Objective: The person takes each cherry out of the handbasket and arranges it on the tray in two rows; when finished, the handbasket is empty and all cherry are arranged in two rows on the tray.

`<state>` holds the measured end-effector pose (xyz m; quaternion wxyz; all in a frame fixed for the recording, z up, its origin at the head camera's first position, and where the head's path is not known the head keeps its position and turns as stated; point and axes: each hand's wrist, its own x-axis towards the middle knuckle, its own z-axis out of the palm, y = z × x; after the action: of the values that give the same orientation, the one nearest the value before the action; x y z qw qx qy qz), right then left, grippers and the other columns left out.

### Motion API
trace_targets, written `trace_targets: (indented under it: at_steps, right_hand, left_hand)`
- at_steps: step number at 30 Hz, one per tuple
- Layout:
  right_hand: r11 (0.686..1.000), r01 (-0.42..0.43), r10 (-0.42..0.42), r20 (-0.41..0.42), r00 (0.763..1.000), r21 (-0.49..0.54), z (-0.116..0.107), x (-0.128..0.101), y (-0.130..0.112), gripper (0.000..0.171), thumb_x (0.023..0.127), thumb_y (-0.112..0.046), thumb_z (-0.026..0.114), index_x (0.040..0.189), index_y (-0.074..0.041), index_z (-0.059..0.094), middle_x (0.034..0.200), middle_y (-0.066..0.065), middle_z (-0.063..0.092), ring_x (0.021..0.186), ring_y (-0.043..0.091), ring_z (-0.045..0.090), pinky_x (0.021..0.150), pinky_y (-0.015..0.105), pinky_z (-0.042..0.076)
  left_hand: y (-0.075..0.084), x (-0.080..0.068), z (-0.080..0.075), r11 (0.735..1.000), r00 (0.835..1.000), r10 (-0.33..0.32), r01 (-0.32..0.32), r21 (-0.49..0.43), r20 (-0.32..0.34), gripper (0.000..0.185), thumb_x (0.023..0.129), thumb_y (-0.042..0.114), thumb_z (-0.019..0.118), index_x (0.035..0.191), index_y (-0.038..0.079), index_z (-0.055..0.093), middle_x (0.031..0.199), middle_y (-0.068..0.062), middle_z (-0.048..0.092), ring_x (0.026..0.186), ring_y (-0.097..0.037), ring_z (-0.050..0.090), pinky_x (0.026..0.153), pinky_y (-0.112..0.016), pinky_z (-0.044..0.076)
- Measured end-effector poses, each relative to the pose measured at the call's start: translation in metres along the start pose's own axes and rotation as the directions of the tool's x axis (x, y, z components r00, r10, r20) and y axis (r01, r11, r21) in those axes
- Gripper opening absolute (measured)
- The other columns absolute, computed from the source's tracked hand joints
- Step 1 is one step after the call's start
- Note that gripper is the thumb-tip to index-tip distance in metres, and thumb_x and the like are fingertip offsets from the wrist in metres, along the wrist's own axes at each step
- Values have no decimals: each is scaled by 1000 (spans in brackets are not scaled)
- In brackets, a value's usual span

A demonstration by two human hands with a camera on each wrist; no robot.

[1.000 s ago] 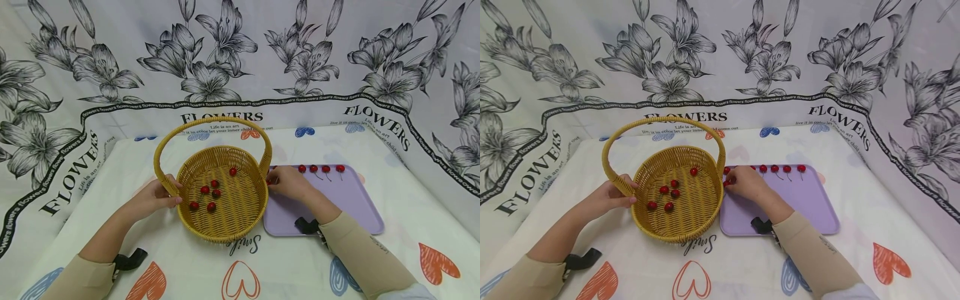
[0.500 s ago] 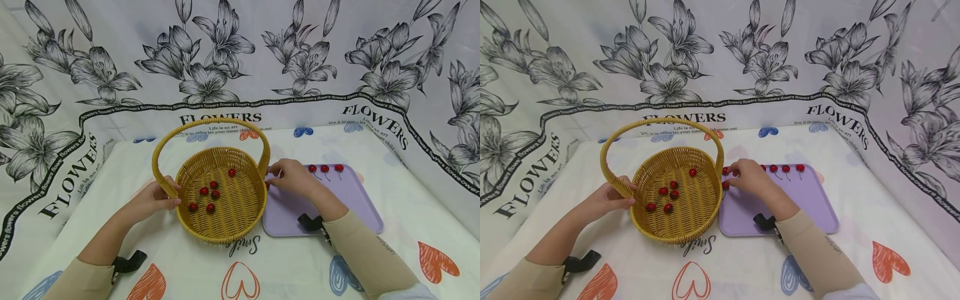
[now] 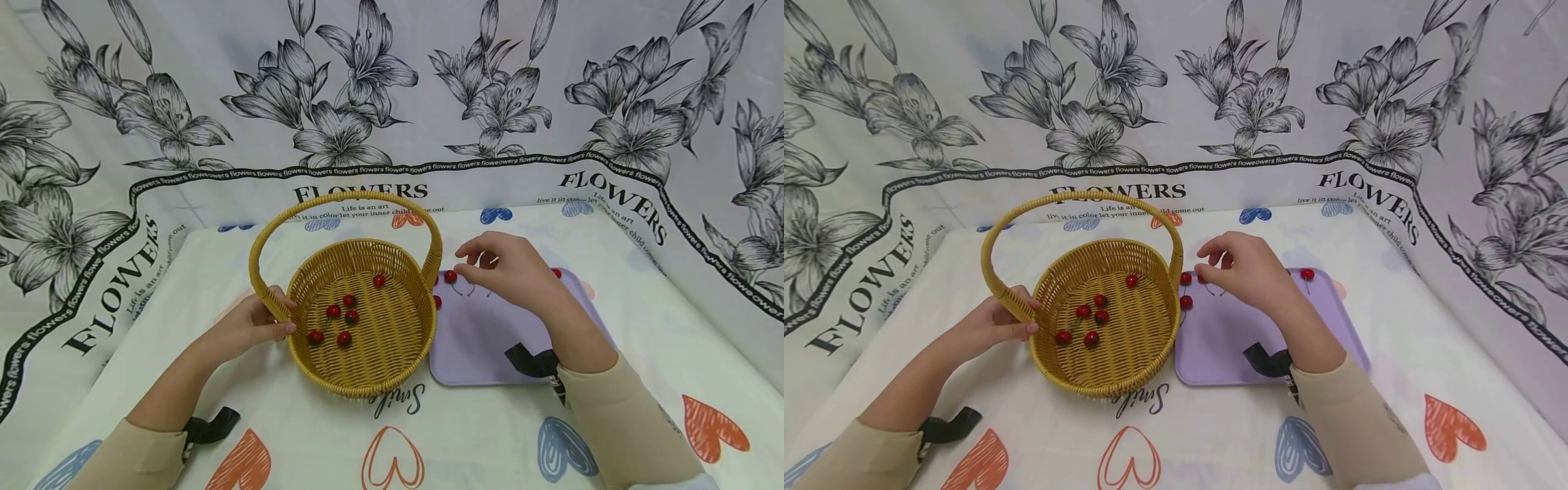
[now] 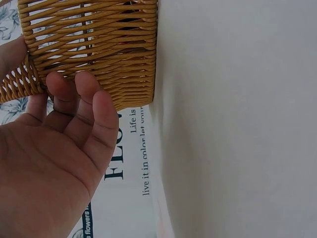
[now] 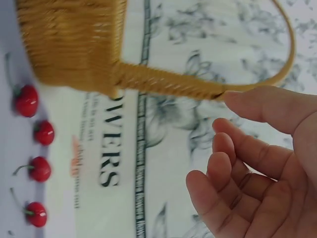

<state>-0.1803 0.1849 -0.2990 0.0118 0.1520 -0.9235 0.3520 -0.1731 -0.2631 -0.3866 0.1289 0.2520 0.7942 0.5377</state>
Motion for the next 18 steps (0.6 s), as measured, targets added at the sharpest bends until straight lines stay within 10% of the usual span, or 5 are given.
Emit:
trace_targets:
  at_steps: [18]
  right_hand:
    - [950,308,-311,118,943,49,46,-14,-41,16,94,-19,78,109,-15,76,89,-6,62,82,13,55,69,30,50]
  left_hand:
    - [2,-1,1,999,1000,-28,29,25,-12,28,96,5,71,116,-6,53,98,-16,63,73,-19,62,66,-35,56]
